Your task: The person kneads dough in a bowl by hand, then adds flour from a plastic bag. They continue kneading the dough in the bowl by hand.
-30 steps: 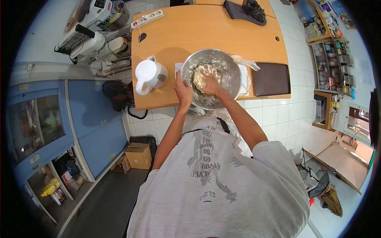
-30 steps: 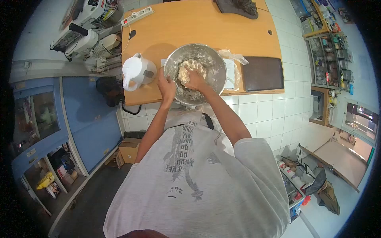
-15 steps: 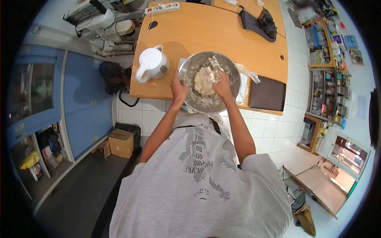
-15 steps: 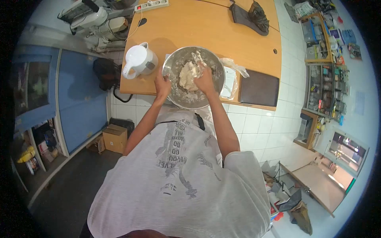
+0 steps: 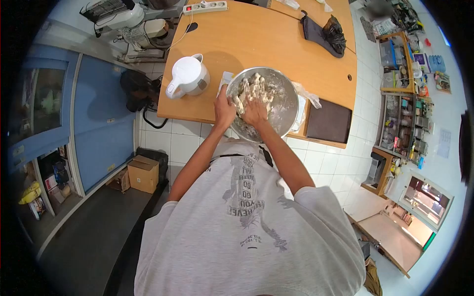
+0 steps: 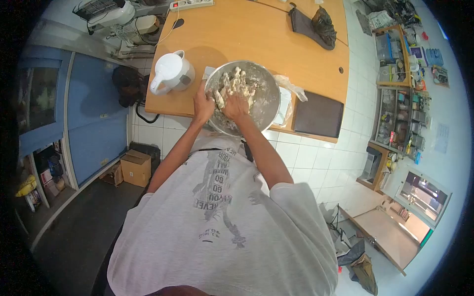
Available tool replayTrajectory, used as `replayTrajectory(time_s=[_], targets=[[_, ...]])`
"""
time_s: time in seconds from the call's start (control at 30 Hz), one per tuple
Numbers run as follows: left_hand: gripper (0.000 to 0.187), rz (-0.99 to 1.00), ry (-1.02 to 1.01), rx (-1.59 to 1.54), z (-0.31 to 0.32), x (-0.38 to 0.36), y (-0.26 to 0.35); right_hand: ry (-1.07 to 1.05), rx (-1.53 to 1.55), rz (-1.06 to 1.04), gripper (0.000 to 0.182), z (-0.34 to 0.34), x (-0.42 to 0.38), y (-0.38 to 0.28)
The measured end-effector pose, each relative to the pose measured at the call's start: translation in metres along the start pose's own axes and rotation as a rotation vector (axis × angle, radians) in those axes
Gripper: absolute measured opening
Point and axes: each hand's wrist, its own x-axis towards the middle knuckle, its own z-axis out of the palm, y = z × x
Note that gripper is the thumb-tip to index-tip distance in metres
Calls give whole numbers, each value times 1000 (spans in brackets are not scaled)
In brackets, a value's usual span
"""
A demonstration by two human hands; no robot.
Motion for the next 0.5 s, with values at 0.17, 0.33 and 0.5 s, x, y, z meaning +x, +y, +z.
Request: replayTrajectory(time_s=[0.17, 0.33, 0.5], targets=[[37, 23, 53, -17, 5, 3, -4, -89, 17, 38, 76, 27, 15, 24], [37, 23, 37, -27, 3, -2, -4, 515, 1577, 21, 60, -56, -14, 17], [40, -4, 38, 3, 3, -5, -1, 939, 230, 133, 65, -34, 10, 18]])
